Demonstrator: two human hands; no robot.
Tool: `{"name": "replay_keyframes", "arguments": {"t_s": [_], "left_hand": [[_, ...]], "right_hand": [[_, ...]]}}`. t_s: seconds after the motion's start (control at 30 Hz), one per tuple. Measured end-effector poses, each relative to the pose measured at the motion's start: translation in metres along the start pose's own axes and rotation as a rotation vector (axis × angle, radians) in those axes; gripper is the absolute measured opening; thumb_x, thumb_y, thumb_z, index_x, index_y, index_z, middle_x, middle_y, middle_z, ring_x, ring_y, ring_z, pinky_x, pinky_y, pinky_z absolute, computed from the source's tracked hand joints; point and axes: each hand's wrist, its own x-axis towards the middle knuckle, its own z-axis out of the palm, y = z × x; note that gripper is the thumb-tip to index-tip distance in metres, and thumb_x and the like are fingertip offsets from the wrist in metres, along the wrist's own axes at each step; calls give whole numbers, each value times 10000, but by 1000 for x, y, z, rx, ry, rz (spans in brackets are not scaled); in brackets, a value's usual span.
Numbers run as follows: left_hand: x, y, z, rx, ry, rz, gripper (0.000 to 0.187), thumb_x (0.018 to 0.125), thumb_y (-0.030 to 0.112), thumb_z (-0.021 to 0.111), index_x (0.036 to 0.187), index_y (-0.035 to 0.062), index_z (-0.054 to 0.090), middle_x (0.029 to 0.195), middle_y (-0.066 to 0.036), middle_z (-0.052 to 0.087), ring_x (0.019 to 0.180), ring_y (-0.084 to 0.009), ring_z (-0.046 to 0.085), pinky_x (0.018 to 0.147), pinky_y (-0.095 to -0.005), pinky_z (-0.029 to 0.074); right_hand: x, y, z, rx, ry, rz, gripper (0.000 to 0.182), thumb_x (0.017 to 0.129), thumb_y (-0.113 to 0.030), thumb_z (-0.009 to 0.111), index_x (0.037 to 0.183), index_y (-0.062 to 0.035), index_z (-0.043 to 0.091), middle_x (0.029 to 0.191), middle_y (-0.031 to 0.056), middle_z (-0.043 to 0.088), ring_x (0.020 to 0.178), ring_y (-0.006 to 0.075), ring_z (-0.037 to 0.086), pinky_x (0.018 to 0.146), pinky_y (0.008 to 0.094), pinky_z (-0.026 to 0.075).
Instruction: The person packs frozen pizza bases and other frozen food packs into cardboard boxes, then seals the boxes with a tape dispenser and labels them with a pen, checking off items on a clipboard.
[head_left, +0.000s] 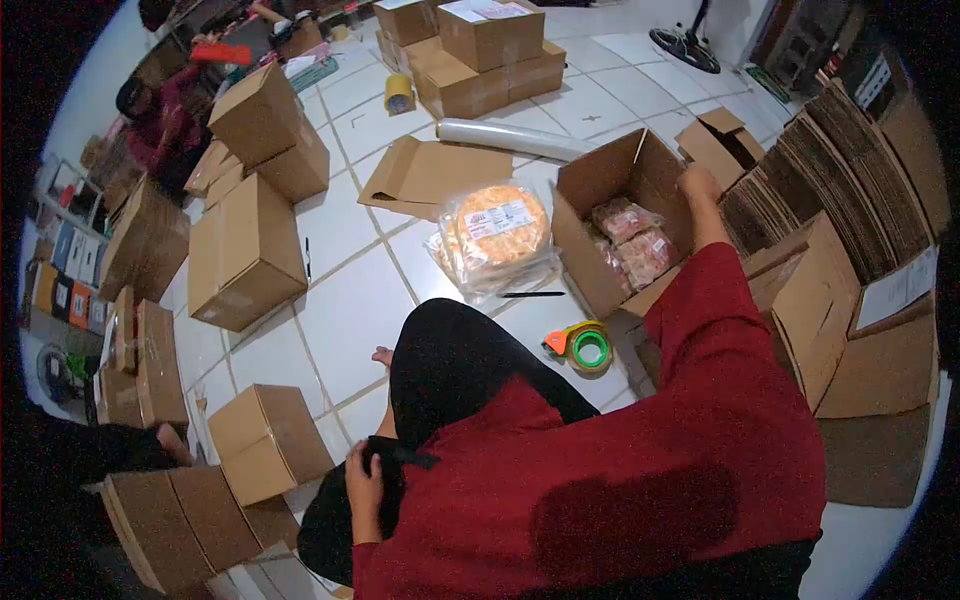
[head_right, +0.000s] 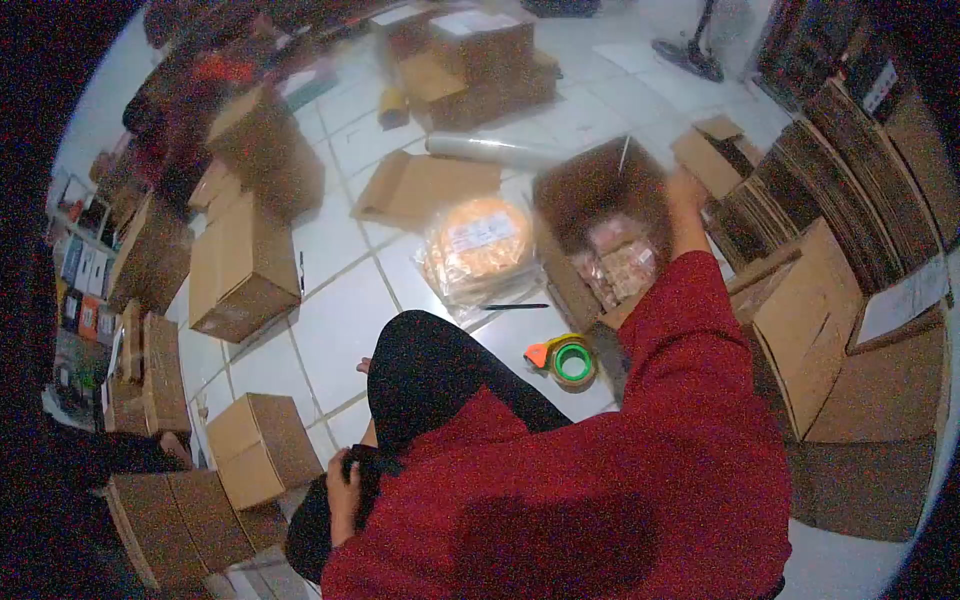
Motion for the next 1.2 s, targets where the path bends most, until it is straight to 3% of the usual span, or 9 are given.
{"name": "replay_keyframes", "arguments": {"t_s": [0.5,0.63,0.73,0.8,0.83,0.87,0.93,1.03,1.2], "left_hand": [[31,133,-74,-525,55,190,371,822,201,482,1152,47,409,1154,-97,447,1032,-221,455,821,-312,392],[52,152,-79,-703,9,-55,710,770,458,486,1286,83,174,1242,-132,349,1097,-254,379,810,-361,378],[59,145,-88,-926,89,-178,885,700,492,567,1281,7,109,1229,-205,333,1100,-304,373,858,-398,346],[62,134,-103,-1036,226,-248,764,725,392,581,1232,-34,201,1153,-181,426,1018,-265,448,788,-374,402],[68,108,-102,-1118,341,-145,645,740,322,574,1185,-41,278,1087,-165,477,949,-244,489,745,-351,420],[73,79,-104,-1193,462,-36,529,754,251,566,1137,-48,356,1021,-148,528,880,-222,530,702,-327,438],[62,51,-138,-665,535,-198,339,765,145,532,1034,-52,468,915,-133,573,770,-195,563,657,-285,444],[64,-18,-141,-857,447,-280,279,759,128,526,968,-56,514,880,-141,582,771,-195,561,667,-294,441],[66,-63,-114,-431,204,-451,294,752,109,514,991,-61,498,895,-151,576,790,-214,555,707,-298,428]], "right_hand": [[-101,-196,-279,254,299,-852,349,668,-267,601,966,-86,573,873,139,593,821,287,566,690,389,424],[-112,-275,-305,347,467,-1084,336,694,-279,600,965,-82,572,816,136,602,746,285,581,666,382,432],[-159,-326,-314,434,215,-1228,366,679,-367,619,882,-64,594,763,127,603,686,260,587,585,327,453],[-109,-398,-258,-183,829,-1676,388,687,-398,608,799,-27,600,748,131,604,620,246,575,552,322,446],[-209,-366,-277,52,265,-1303,439,700,-413,593,749,24,588,716,144,599,580,235,554,544,334,437],[-218,-372,-251,349,-7,-1411,449,705,-392,595,741,55,571,680,148,586,569,208,536,549,345,428],[-241,-384,-183,782,-352,-1286,363,692,-302,634,717,55,576,675,114,585,569,177,532,527,336,422],[-261,-434,-48,860,-782,-951,282,697,-213,632,735,59,570,681,105,580,557,195,532,510,343,422],[-322,-424,42,468,-562,-1010,313,675,-221,645,863,21,582,786,167,592,697,237,558,634,357,426]]}}
